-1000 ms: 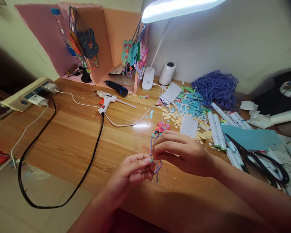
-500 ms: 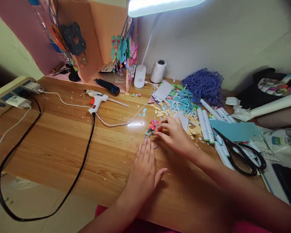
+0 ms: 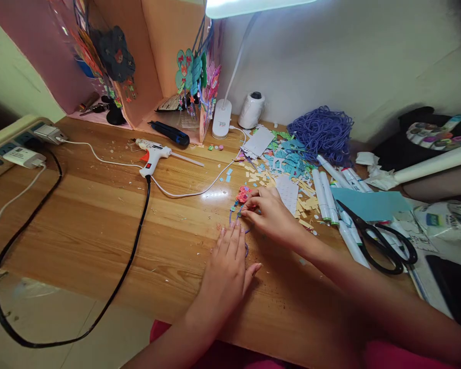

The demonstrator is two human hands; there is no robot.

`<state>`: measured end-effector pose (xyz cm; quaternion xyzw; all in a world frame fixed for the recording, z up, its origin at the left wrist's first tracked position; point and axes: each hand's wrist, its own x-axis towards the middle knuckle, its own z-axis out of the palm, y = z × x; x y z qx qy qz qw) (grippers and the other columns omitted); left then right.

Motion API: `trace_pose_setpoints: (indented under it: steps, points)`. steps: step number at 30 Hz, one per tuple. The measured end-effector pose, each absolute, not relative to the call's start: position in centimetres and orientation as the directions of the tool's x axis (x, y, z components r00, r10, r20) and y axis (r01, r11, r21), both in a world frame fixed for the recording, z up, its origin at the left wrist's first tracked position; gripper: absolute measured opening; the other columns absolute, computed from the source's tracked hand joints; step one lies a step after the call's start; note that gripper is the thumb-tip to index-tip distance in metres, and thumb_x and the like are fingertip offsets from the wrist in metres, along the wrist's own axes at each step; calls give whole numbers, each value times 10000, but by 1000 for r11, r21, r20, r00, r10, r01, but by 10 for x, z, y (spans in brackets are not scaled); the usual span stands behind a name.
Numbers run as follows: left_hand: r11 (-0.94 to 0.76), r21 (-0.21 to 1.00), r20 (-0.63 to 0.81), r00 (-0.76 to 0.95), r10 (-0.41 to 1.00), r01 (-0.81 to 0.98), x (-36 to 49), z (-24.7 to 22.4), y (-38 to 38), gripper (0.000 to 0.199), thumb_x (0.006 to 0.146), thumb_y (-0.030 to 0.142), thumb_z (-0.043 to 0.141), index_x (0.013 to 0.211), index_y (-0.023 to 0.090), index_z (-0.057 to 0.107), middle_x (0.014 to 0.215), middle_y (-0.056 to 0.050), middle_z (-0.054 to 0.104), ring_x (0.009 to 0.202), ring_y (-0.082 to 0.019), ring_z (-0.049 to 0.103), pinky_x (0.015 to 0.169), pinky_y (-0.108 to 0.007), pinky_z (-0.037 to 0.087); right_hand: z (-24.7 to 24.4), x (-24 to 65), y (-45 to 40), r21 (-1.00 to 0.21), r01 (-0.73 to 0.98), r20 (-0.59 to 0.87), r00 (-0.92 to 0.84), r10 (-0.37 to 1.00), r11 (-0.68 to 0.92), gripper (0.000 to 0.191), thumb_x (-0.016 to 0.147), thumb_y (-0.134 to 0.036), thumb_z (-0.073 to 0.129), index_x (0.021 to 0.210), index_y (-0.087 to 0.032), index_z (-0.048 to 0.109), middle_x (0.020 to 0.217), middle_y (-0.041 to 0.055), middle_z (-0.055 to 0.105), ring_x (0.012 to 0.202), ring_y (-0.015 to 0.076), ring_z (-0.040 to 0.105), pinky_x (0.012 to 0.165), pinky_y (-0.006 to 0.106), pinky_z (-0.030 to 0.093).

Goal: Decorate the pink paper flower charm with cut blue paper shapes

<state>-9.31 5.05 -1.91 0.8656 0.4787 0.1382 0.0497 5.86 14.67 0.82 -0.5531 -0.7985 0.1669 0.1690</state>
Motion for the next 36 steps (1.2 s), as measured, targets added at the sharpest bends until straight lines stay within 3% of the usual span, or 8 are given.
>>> trace_pose_setpoints:
  steps: [17,28,32,36]
  points:
    - [-540,229,200,504,840,810,-93,-20,51,592,964,417,299,1340,-20,433,1422,-205,415,1313,-302,407,1050,-439,418,16,46,144,-304,890,98,-326,940,340,91,803,-159,623,716,-156,648,916,121,582,927,285,461,830,416,443]
    - [-530,282,170,501,848,800,-93,-20,50,575,956,401,358,1352,-14,403,1442,-220,377,1330,-314,376,1065,-456,406,14,54,143,-344,793,253,-438,863,503,70,806,-161,643,745,-189,662,910,95,587,940,273,440,839,430,438]
    - [-529,292,175,499,849,797,-92,-21,51,572,953,394,376,1348,-19,399,1434,-228,390,1335,-316,368,1072,-470,394,15,52,142,-336,794,239,-449,861,507,91,826,-156,616,766,-180,680,930,106,603,920,270,450,817,424,439]
    - [-558,316,194,524,829,767,-97,-11,53,553,956,370,374,1349,-21,380,1422,-232,412,1337,-309,370,1063,-480,399,29,60,136,-370,799,313,-374,873,475,102,861,-182,584,829,-171,680,933,106,602,940,267,468,839,424,421]
